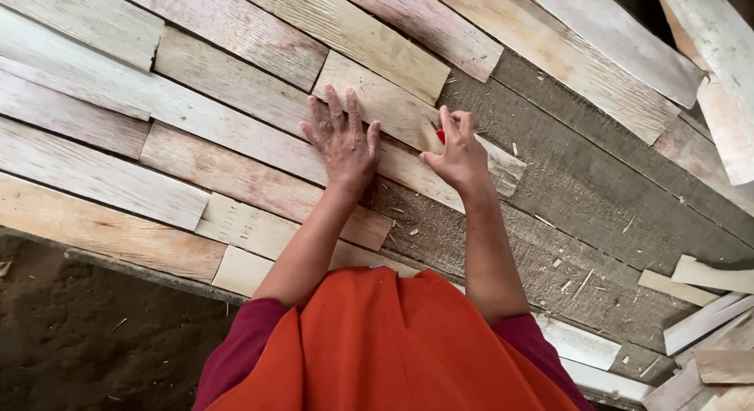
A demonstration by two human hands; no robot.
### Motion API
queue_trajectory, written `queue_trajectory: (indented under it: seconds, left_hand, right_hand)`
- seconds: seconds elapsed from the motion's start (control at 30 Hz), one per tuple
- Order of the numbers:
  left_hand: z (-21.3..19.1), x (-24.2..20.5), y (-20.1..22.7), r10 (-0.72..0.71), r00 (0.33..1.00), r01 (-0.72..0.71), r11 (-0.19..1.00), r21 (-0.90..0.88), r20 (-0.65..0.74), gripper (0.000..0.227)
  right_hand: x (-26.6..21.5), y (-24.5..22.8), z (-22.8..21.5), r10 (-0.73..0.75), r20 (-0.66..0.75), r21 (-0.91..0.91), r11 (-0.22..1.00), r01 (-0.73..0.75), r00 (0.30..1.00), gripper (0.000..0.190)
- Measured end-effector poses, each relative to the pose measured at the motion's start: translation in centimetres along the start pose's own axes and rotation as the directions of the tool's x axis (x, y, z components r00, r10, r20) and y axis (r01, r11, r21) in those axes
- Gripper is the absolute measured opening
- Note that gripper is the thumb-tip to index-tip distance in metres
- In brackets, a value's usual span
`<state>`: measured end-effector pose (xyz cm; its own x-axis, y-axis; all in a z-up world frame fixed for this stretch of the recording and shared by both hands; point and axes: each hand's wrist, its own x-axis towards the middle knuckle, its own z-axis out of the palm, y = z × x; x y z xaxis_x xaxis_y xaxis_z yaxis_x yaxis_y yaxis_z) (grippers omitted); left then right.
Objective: Trimming and shaping thin wooden planks using a utility knife while sitting on a wooden floor.
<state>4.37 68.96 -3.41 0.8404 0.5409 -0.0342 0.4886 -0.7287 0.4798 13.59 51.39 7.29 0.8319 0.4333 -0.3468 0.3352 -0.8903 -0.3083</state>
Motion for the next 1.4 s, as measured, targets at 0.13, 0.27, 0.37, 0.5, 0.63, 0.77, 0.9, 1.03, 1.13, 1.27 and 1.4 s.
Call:
queue_trajectory:
  seconds: [0.13, 0.27, 0.37, 0.5, 0.63, 0.77, 0.9, 1.03, 1.13, 1.27, 1.4]
  left_hand:
    - [-0.4, -0.1, 0.1, 0.004, 1.0, -0.004, 1.0, 0.016, -0.007, 0.075]
    - [-0.7, 0.1, 0.2, 0.0, 1.0, 0.0, 1.0, -0.008, 0.02, 0.074]
    - [-1.3, 0.3, 1.1, 0.016, 0.997, -0.016, 1.0, -0.011, 0.071, 0.07]
    - [-1.1, 1.0, 2.6, 0.101, 0.981, -0.101, 0.995, -0.013, 0.167, 0.063]
    - [-1.2, 1.3, 3.2, 0.168, 0.962, -0.175, 0.985, 0.012, 0.213, 0.064]
    - [0.1, 1.6, 2.6, 0.2, 0.966, -0.227, 0.959, 0.169, 0.162, 0.066]
    - [1.2, 1.5, 2.1, 0.249, 0.965, -0.261, 0.905, 0.337, 0.079, 0.072]
    - [2.0, 1.4, 1.9, 0.235, 0.969, -0.246, 0.929, 0.277, 0.071, 0.073]
    - [2.5, 1.5, 1.7, 0.264, 0.964, -0.255, 0.913, 0.317, 0.014, 0.075]
    - [2.5, 1.6, 1.6, 0.262, 0.965, -0.253, 0.902, 0.351, 0.023, 0.075]
    - [3.6, 1.5, 1.0, 0.287, 0.958, -0.261, 0.896, 0.359, -0.022, 0.074]
  right_hand:
    - [-0.5, -0.4, -0.8, 0.002, 0.003, 0.024, 1.0, -0.002, 1.0, 0.093]
    - [-1.0, 0.8, -0.8, -0.004, -0.002, 0.038, 0.999, 0.005, 1.0, 0.099]
    - [-1.6, 1.4, -1.1, 0.01, -0.017, 0.062, 0.998, -0.009, 1.0, 0.096]
    - [-2.0, 2.6, -1.2, 0.022, -0.032, 0.07, 0.997, -0.02, 0.999, 0.086]
    - [-2.2, 3.3, -0.9, 0.047, -0.039, 0.09, 0.995, -0.044, 0.998, 0.086]
    - [-1.5, 2.7, -1.5, 0.09, 0.029, 0.008, 0.996, -0.09, 0.995, 0.076]
    - [-1.1, 2.7, -1.5, 0.146, 0.136, -0.07, 0.988, -0.138, 0.98, 0.076]
    - [-1.1, 2.6, -1.7, 0.088, 0.117, -0.085, 0.993, -0.079, 0.989, 0.083]
    - [-0.9, 2.6, -1.5, 0.052, 0.139, -0.114, 0.993, -0.036, 0.989, 0.086]
    - [-0.6, 3.4, -0.4, -0.023, 0.053, -0.115, 0.993, 0.029, 0.998, 0.083]
    - [-0.4, 4.1, 0.4, -0.058, 0.0, -0.109, 0.992, 0.058, 0.998, 0.082]
